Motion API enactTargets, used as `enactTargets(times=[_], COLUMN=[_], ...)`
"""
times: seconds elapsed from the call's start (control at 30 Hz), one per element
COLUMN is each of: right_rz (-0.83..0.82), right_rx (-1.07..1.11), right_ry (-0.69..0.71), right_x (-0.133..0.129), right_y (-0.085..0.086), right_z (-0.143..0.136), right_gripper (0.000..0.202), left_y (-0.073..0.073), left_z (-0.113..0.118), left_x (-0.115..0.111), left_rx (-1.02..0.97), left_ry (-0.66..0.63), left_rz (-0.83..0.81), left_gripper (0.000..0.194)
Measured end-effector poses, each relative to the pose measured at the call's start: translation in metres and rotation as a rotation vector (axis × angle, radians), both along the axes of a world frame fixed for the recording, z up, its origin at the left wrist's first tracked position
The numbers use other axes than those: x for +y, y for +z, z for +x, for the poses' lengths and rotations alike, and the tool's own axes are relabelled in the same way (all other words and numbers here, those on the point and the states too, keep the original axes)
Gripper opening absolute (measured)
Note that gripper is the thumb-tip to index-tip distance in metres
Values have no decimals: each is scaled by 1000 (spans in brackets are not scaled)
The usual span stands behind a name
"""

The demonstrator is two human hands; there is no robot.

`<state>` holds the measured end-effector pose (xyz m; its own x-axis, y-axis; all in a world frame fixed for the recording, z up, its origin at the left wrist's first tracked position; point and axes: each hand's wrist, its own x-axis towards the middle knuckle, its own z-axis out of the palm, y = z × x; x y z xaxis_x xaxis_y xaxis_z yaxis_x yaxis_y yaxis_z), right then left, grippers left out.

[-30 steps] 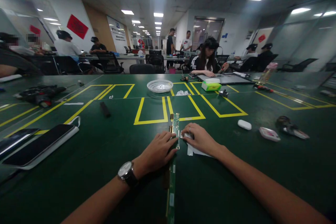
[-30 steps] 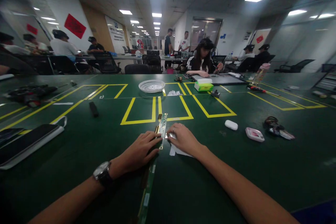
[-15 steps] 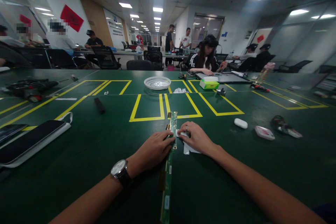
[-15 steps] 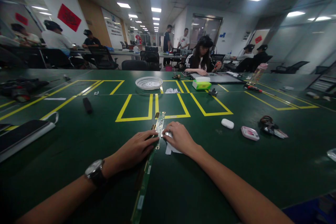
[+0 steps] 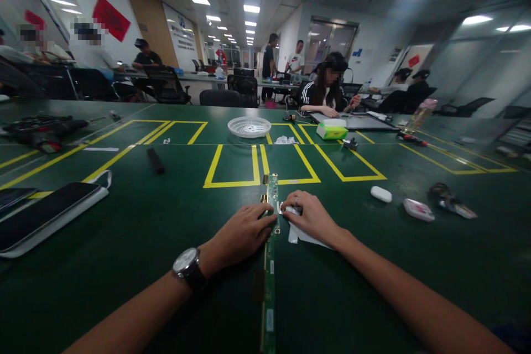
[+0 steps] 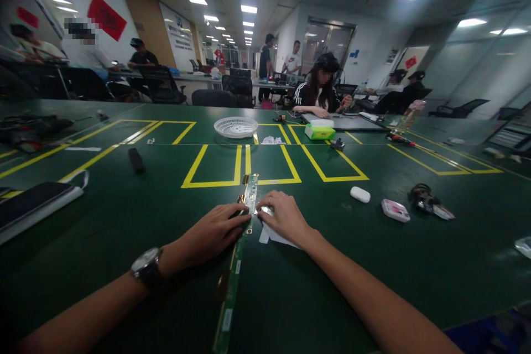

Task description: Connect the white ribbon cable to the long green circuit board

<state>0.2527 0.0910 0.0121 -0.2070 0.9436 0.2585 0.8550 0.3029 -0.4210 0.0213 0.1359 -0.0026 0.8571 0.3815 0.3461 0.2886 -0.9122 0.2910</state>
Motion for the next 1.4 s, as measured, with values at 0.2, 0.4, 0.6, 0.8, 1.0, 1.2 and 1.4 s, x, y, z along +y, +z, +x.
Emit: enactTargets(times=[0.2, 0.4, 0.6, 0.8, 1.0, 1.2, 1.4], right_rz=[24, -18, -30, -39, -28, 119, 81], right_rx=[65, 142, 108, 96, 72, -35, -78], right_ry=[19, 37, 26, 20, -9, 293, 388], right_x=[1, 3, 6, 7, 7, 7, 12], right_y=[-2, 2, 3, 4, 2, 12, 11], right_z=[0, 4, 8, 7, 10, 14, 11], right_gripper=[13, 33, 50, 46, 41, 37, 41], left_y=[2, 11, 10, 7, 9, 9, 4], left_z=[-2, -5, -6, -6, -7, -10, -12], left_x=[0, 2, 5, 9, 8, 12, 31], left_rx=[21, 26, 20, 43, 46, -39, -477], left_ry=[-25, -108, -146, -150, -139, -153, 153], left_rz=[-67, -107, -87, -40, -51, -248, -304], left_gripper=[42, 46, 44, 48, 49, 44, 29])
